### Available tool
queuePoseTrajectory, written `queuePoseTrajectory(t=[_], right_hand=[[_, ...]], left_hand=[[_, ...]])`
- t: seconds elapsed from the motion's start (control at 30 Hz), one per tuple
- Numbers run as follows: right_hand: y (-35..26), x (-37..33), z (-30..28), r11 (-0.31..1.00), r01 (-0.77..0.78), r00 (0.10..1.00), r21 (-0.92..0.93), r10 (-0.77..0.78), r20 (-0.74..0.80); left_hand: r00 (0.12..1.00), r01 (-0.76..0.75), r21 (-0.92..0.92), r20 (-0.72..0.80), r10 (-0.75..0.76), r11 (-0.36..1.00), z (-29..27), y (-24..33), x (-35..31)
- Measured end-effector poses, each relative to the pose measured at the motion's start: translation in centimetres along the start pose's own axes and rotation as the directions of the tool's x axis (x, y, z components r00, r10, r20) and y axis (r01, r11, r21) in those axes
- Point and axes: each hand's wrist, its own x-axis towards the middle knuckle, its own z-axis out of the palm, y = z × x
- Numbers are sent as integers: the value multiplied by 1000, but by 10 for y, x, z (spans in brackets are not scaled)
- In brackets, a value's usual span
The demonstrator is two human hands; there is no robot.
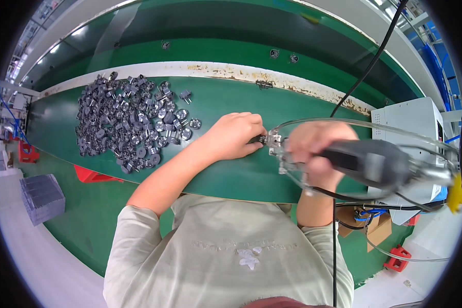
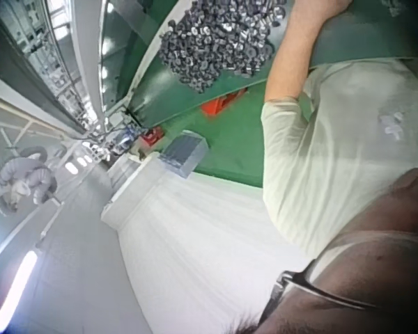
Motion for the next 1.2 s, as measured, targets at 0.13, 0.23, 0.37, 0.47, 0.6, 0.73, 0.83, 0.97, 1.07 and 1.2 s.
queuePoseTrajectory(t=[0.13,0.23,0.37,0.47,0.6,0.73,0.83,0.97,1.07,1.2], right_hand=[[-25,2,-28,980,198,980,-8,-199,-19],[-13,-1,-28,980,196,971,12,-192,-144],[5,-5,-29,992,119,984,-41,-123,-125],[6,-7,-31,996,82,987,-20,-84,-136],[8,-10,-25,999,46,987,19,-42,-154],[11,-8,-21,1000,19,988,1,-19,-156],[14,-6,-23,998,64,988,-1,-63,-142],[10,-6,-36,991,126,986,-55,-131,-102],[0,-9,-36,986,163,967,-35,-167,-191],[2,-5,-30,994,109,979,-3,-108,-176]], left_hand=[[996,91,142,-24,-88,986,-41,-18,31],[897,360,219,-349,-272,907,-60,-88,76],[798,575,466,-499,-337,672,-61,-163,83],[896,339,472,-425,-127,814,-42,-138,115],[923,385,323,-155,-353,865,1,-114,161],[932,318,188,-240,-271,929,17,-131,180],[938,326,179,-181,-295,928,6,-141,178],[973,194,149,-157,-170,970,-21,-97,152],[993,5,117,119,-19,993,-34,-40,94],[963,-15,-51,268,28,999,-21,-11,19]])
